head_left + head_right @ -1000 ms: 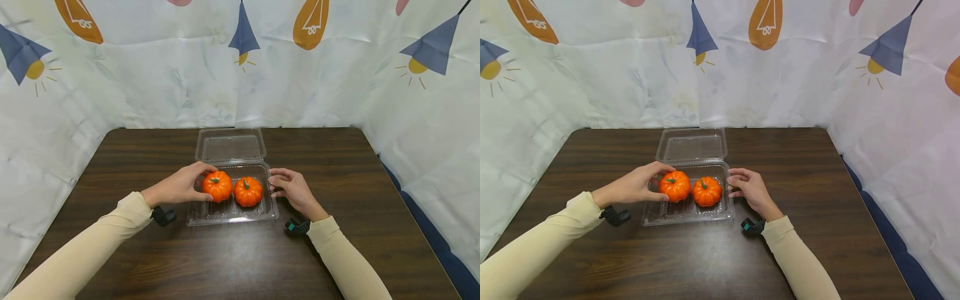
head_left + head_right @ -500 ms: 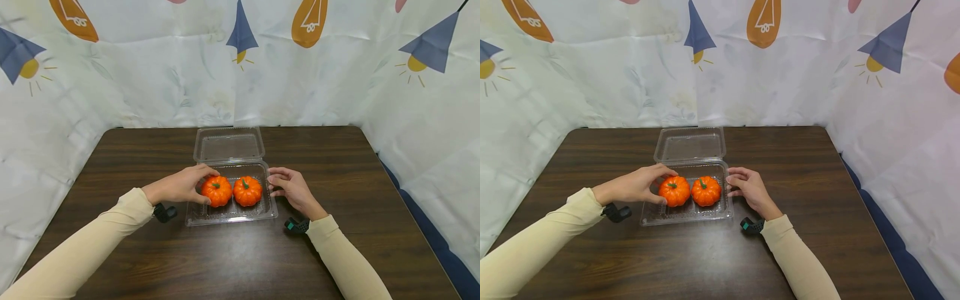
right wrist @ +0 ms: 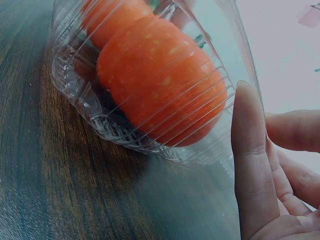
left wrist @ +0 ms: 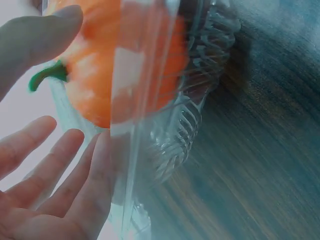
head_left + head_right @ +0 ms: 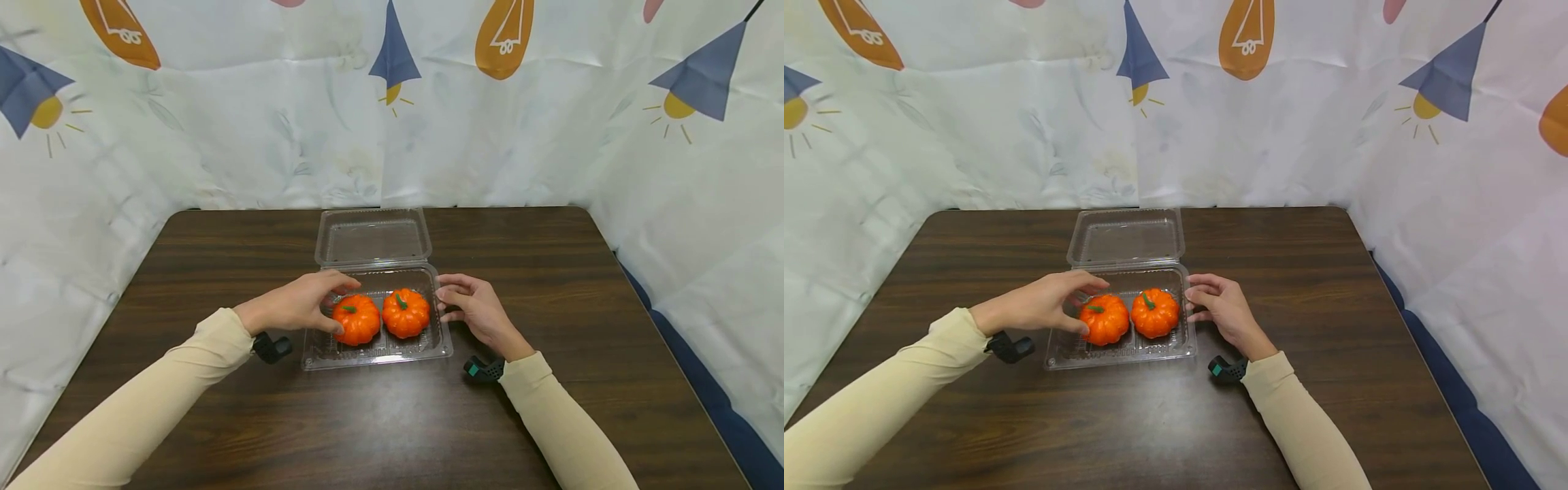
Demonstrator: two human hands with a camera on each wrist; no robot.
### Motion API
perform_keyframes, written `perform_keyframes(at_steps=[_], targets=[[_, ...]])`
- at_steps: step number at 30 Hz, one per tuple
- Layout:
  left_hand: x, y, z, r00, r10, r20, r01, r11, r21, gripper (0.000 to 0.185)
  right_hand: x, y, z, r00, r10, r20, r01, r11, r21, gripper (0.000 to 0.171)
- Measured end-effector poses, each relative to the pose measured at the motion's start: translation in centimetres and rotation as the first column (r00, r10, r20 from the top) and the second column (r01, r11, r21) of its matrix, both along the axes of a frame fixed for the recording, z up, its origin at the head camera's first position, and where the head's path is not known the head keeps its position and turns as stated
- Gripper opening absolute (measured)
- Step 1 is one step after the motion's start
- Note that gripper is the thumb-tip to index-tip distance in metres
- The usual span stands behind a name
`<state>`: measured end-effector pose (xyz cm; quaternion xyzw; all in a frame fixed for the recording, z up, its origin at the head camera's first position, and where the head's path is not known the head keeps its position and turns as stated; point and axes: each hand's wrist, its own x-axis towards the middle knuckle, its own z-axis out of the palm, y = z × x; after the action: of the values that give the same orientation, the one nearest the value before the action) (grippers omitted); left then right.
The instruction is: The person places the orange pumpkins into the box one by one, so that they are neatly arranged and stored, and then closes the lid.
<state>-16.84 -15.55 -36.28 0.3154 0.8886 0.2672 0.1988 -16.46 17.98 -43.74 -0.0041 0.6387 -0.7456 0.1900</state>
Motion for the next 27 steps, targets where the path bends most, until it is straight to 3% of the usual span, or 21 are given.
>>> perform_keyframes(at_steps=[7, 19, 23, 27], targets=[[-0.1, -0.9, 0.0, 0.998, 0.046, 0.047, -0.049, 0.996, 0.073, 0.078, 0.1, 0.2, -0.1, 1.0, -0.003, 0.007, 0.003, 1.0, 0.025, 0.043], [-1.2, -3.7, 0.2, 0.985, 0.173, 0.022, -0.175, 0.972, 0.155, 0.075, 0.2, 0.2, -0.1, 1.0, -0.006, 0.005, 0.006, 0.999, 0.039, 0.042], [-1.8, -4.6, 0.3, 0.963, 0.268, 0.025, -0.268, 0.945, 0.185, 0.062, 0.2, 0.1, 0.0, 1.0, -0.003, 0.005, 0.003, 1.0, 0.031, 0.042], [-2.5, -5.4, 0.2, 0.921, 0.383, 0.077, -0.39, 0.891, 0.231, 0.052, 0.2, 0.0, 0.1, 1.0, 0.002, 0.001, -0.002, 1.0, 0.027, 0.042]])
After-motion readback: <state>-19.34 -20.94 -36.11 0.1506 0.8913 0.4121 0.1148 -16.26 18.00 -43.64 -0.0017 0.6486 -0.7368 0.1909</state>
